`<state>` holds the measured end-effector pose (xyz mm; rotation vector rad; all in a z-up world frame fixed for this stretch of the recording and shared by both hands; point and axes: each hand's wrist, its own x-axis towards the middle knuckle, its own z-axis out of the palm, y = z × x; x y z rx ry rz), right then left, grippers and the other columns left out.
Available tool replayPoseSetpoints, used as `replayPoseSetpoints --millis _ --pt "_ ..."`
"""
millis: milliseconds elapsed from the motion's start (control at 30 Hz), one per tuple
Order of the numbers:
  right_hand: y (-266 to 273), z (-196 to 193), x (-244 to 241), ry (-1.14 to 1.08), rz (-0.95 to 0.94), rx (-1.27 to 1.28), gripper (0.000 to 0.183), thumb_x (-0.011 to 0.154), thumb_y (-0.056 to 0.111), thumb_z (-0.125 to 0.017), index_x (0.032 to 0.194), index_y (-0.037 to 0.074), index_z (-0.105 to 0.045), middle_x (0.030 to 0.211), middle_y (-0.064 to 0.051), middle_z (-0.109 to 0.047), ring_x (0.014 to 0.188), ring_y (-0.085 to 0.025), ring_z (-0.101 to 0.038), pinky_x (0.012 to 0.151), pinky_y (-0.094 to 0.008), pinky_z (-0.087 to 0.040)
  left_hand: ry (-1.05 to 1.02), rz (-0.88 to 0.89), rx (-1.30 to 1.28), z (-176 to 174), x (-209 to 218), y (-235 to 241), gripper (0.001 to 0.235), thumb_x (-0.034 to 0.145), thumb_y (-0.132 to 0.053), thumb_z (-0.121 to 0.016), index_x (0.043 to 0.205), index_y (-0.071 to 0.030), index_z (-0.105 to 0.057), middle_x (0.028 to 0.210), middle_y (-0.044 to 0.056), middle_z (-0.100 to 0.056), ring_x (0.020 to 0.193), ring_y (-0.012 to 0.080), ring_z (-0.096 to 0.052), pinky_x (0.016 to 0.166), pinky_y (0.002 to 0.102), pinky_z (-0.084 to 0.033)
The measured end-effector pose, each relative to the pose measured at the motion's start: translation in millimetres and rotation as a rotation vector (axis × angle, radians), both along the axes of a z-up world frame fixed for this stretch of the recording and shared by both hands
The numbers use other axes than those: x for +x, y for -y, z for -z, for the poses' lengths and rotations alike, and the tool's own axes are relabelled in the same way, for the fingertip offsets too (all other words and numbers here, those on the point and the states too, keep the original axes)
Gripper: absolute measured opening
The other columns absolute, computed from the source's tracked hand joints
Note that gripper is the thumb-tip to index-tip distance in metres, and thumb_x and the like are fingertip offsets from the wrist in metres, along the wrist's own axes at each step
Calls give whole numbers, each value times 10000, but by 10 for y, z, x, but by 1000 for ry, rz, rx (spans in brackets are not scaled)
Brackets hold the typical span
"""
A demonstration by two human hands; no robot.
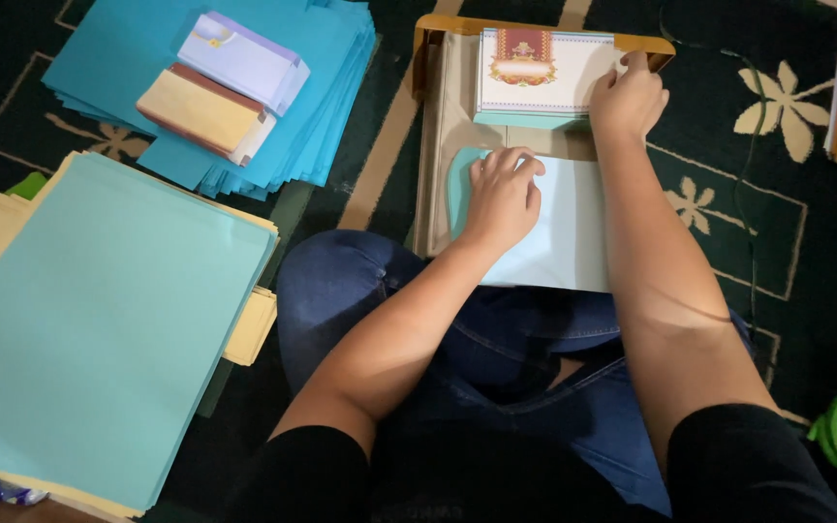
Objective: The person inserts a printed cover sheet into a light blue folder, folds the folder edges over the cover, and presses the edges to secure them. The person repeats this process for multiple notebooks, stacking the finished items on a small wooden table.
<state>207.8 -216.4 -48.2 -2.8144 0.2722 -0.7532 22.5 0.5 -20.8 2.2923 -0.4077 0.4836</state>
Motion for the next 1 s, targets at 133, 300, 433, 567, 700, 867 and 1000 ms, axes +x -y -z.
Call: replayPoseSetpoints --millis 133,300,433,567,700,867,1000 --pt "-100 -209 -264 -69 41 -33 312 1007 349 -640 1192 99 -660 964 -179 -737 887 -412 -644 793 -518 -441 -1 -5 -19 26 0 0 203 862 -46 -621 1024 -131 -709 1180 35 -648 1150 299 -564 995 515 -366" --pt "-156 -713 -1256 77 -162 35 514 987 263 -667 1401 -11 -532 1236 -257 -622 1077 -486 -560 847 -597 -443 65 133 146 101 -24 45 264 920 -124 -627 1181 -114 -666 1311 123 -591 1262 368 -510 1006 551 -400" --pt "301 -338 -2053 8 -70 -21 333 946 245 -785 1191 42 -683 1072 -178 -573 988 -482 -593 806 -588 -517 40 211 202 325 -42 193 254 919 -167 -613 1165 -186 -675 1115 33 -596 1122 277 -569 901 432 -438" --pt "404 -11 -2572 -167 -60 90 448 921 233 -767 1269 -37 -687 1126 -276 -609 1004 -545 -616 820 -615 -540 30 228 273 385 -50 262 318 861 -319 -703 1157 -206 -683 1057 28 -553 1062 279 -545 878 458 -450" --pt "381 79 -2614 -194 -54 157 520 947 307 -750 1326 -36 -660 1162 -208 -581 1041 -464 -624 849 -525 -569 3 216 310 319 -28 213 329 874 -387 -687 1131 -182 -675 1057 36 -530 1045 278 -546 881 453 -461" --pt "422 -188 -2646 -123 -156 373 445 985 198 -721 1326 -78 -644 1217 -266 -563 1104 -520 -597 891 -549 -553 -18 221 319 176 -83 173 250 931 -327 -636 1123 -174 -682 1034 35 -532 1014 270 -574 873 434 -475" --pt "213 -723 -2803 11 -429 560 319 1034 98 -676 1295 -82 -644 1279 -255 -591 1170 -475 -602 938 -527 -502 -46 205 253 206 -47 173 245 957 -343 -626 1125 -180 -699 1023 47 -568 1008 286 -613 880 442 -491"
